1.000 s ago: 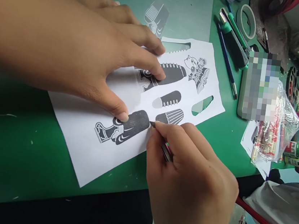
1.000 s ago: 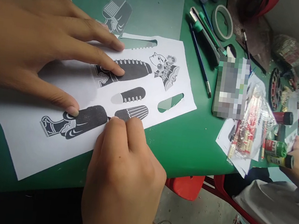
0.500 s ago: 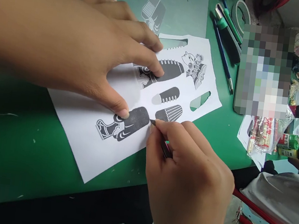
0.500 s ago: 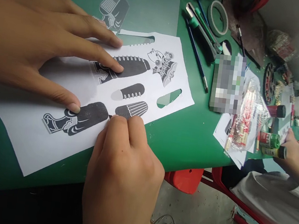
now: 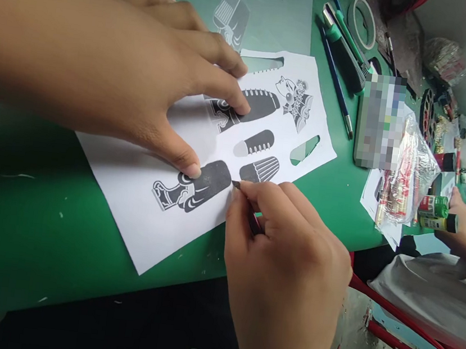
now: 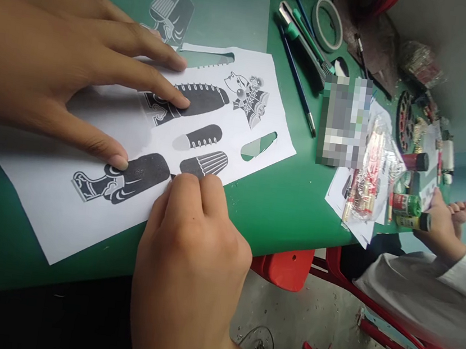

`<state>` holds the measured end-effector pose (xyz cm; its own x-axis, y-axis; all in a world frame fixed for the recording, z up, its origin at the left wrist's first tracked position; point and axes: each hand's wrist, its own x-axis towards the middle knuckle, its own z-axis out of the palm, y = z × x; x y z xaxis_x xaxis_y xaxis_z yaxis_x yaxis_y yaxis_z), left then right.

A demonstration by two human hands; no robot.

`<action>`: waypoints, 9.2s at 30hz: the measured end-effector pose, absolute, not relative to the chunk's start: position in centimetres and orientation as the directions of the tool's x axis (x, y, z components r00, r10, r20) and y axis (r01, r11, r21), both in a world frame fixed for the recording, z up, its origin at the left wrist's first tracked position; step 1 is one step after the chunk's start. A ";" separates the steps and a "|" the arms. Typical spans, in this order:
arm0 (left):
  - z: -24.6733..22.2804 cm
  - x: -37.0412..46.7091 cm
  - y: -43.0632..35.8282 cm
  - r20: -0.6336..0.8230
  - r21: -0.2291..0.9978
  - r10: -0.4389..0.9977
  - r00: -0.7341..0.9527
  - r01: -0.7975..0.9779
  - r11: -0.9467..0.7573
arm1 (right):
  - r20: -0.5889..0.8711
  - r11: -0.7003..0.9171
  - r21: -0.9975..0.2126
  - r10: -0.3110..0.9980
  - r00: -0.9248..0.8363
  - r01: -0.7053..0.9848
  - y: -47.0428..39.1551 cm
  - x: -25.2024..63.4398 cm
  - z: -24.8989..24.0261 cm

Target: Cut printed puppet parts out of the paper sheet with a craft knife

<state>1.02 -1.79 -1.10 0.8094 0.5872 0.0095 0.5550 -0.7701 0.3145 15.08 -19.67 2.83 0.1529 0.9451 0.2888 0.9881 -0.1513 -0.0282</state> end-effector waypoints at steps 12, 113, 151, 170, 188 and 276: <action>-0.1 1.7 -1.8 -0.051 0.285 0.635 0.771 0.621 -0.730 | 0.288 -0.194 -0.024 0.938 0.193 0.981 -19.7 14.5 2.9; 2.3 -1.5 -2.4 -0.232 0.427 0.472 0.850 0.525 -0.736 | 0.493 0.689 -0.251 0.695 -0.523 0.680 -13.1 20.1 0.9; 0.1 -1.2 -2.6 -0.040 0.409 0.397 0.917 0.377 -0.831 | 0.473 0.689 -0.171 0.685 -0.554 0.705 -14.2 21.2 0.7; -0.4 -1.1 -2.3 -0.023 0.421 0.439 0.898 0.407 -0.811 | 0.420 0.744 -0.122 0.638 -0.645 0.657 -14.1 21.5 0.8; -1.0 -0.9 -1.9 -0.021 0.401 0.444 0.896 0.415 -0.817 | 0.392 0.792 -0.051 0.577 -0.717 0.609 -13.2 22.3 0.9; -0.1 -0.6 -2.1 -0.087 0.279 0.444 0.892 0.450 -0.848 | 0.634 0.690 -0.047 0.579 -0.513 0.722 -8.8 24.7 3.1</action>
